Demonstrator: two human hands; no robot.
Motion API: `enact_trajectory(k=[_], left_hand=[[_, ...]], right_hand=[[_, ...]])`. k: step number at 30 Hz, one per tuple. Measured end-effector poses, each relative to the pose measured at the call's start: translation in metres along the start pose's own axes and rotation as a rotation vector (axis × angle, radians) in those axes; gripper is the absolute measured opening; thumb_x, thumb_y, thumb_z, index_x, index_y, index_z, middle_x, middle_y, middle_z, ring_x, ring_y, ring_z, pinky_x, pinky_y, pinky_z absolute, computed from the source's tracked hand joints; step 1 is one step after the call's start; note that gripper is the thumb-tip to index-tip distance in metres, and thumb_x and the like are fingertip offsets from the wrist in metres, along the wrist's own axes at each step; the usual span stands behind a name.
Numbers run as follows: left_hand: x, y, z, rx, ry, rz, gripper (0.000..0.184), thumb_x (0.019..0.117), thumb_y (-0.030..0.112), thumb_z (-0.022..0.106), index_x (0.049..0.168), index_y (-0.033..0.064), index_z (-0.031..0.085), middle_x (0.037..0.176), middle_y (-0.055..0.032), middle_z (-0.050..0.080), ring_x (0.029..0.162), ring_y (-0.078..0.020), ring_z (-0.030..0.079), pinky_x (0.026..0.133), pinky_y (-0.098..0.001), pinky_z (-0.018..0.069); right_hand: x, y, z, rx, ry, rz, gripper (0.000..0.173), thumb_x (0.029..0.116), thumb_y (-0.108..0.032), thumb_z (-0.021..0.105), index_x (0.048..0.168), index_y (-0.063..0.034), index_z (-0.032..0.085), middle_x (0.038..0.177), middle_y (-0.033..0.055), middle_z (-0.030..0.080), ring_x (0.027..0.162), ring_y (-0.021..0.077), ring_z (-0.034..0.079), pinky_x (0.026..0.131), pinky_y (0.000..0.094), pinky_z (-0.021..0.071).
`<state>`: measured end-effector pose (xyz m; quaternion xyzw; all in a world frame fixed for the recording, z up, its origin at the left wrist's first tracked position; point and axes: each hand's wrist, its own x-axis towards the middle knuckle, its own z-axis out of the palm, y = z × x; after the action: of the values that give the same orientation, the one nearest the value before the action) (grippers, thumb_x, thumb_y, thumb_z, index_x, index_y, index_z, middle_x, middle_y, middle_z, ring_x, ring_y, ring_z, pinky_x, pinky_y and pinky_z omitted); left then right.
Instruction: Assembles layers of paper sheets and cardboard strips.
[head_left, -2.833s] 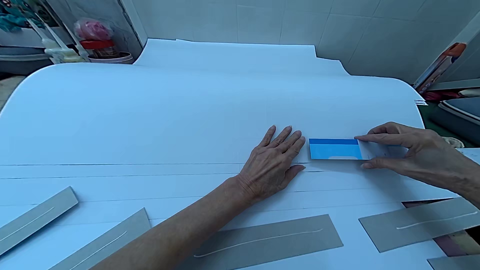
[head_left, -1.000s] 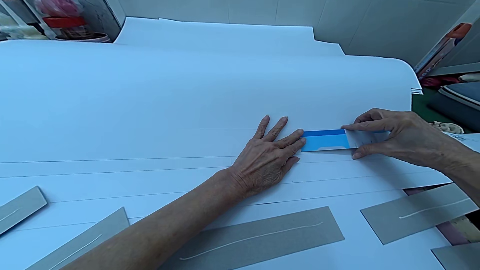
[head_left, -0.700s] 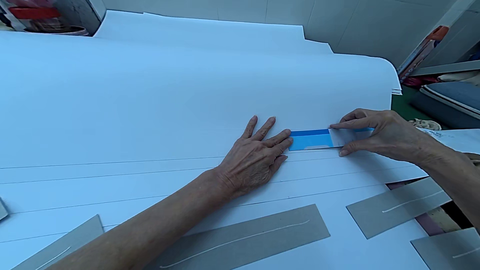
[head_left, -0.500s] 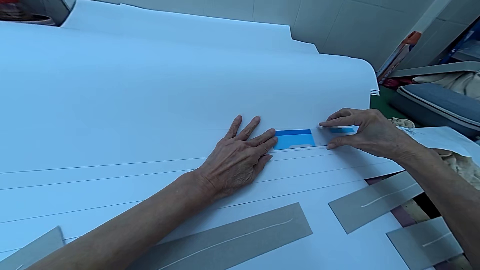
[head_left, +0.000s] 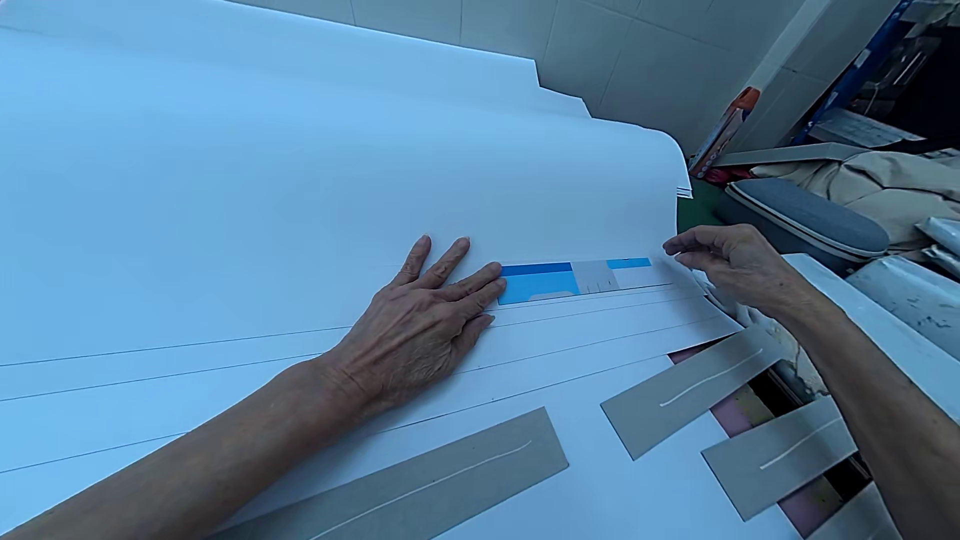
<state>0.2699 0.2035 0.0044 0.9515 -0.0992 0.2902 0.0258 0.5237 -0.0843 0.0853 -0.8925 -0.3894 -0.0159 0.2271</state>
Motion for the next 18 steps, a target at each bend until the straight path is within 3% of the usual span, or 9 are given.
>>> enact_trajectory(k=[6, 18], left_hand=[[-0.001, -0.002, 0.002, 0.009, 0.012, 0.011, 0.049, 0.1048, 0.032, 0.035, 0.135, 0.0119, 0.068, 0.145, -0.0014, 0.061, 0.144, -0.0339, 0.046, 0.12, -0.0594, 0.0261], [-0.002, -0.002, 0.004, 0.017, 0.013, -0.005, 0.049, 0.1047, 0.033, 0.035, 0.135, 0.0137, 0.069, 0.145, -0.0001, 0.061, 0.144, -0.0323, 0.046, 0.121, -0.0578, 0.0259]], right_hand=[[0.002, 0.009, 0.008, -0.046, -0.087, -0.04, 0.025, 0.0971, 0.002, 0.063, 0.122, 0.0051, 0.067, 0.112, 0.0228, 0.067, 0.102, 0.0348, 0.064, 0.092, 0.0512, 0.0489], [0.01, 0.005, 0.002, -0.091, -0.187, -0.014, 0.027, 0.092, -0.002, 0.072, 0.118, 0.0046, 0.065, 0.105, 0.0195, 0.067, 0.096, 0.03, 0.064, 0.088, 0.0468, 0.0499]])
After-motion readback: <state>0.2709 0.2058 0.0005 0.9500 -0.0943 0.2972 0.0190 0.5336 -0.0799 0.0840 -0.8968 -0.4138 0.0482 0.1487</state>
